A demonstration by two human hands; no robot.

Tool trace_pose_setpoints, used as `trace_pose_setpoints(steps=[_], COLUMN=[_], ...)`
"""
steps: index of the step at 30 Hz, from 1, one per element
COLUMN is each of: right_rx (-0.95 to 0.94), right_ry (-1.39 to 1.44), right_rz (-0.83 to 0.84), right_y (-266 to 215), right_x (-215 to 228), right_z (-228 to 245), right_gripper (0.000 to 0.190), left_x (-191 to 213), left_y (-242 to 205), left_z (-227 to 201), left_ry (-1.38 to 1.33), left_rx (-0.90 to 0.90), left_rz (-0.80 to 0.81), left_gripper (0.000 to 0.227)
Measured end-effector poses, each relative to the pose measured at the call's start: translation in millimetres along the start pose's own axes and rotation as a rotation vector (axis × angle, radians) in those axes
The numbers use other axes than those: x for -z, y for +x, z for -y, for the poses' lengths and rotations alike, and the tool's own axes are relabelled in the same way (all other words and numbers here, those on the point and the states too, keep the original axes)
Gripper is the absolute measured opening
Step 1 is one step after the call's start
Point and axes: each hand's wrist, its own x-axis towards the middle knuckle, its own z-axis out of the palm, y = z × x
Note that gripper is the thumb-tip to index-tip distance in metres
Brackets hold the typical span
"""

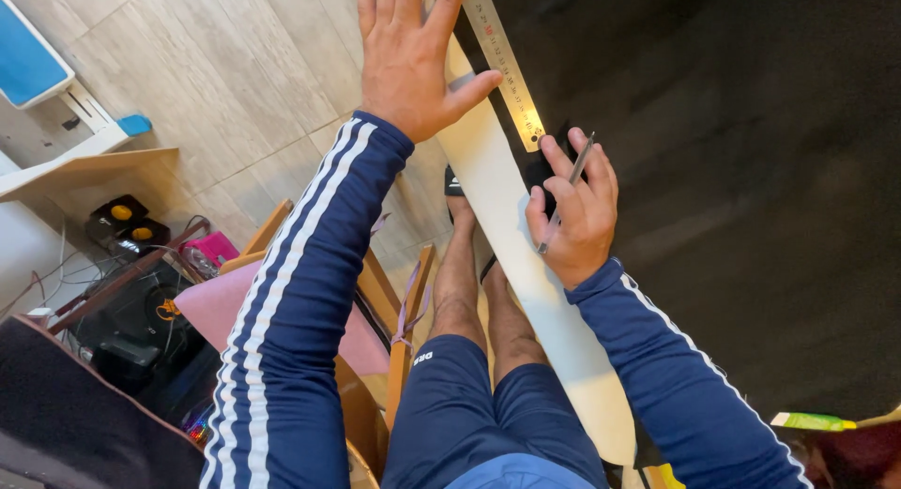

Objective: Marking lines on a piece of black leather using a metal ruler and a pen

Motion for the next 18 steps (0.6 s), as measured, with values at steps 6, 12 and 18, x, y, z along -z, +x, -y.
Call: trace_pose_setpoints(steps=[6,12,18], right_rx=[-0.017,-0.007,-0.009], right_ry=[-0.036,-0.036,-0.047], right_rz=[0.014,0.013,0.008], right_y=[-1.6,-2.1,-0.9], right_x=[-0.6,0.1,-1.1], right_z=[-0.1,-1.3,-1.1], right_gripper=[0.015,0.014,0.014], left_x=[-3.5,-4.0,1.9], left_y=[-0.4,-0.4,1.5], left_z=[1.6,-1.3,-5.1], left_ry=[-0.015,0.006,-0.005], left_rx=[-0.005,0.007,0.002], left_rz=[-0.015,-0.02,-0.048], left_gripper=[0.091,0.095,0.083])
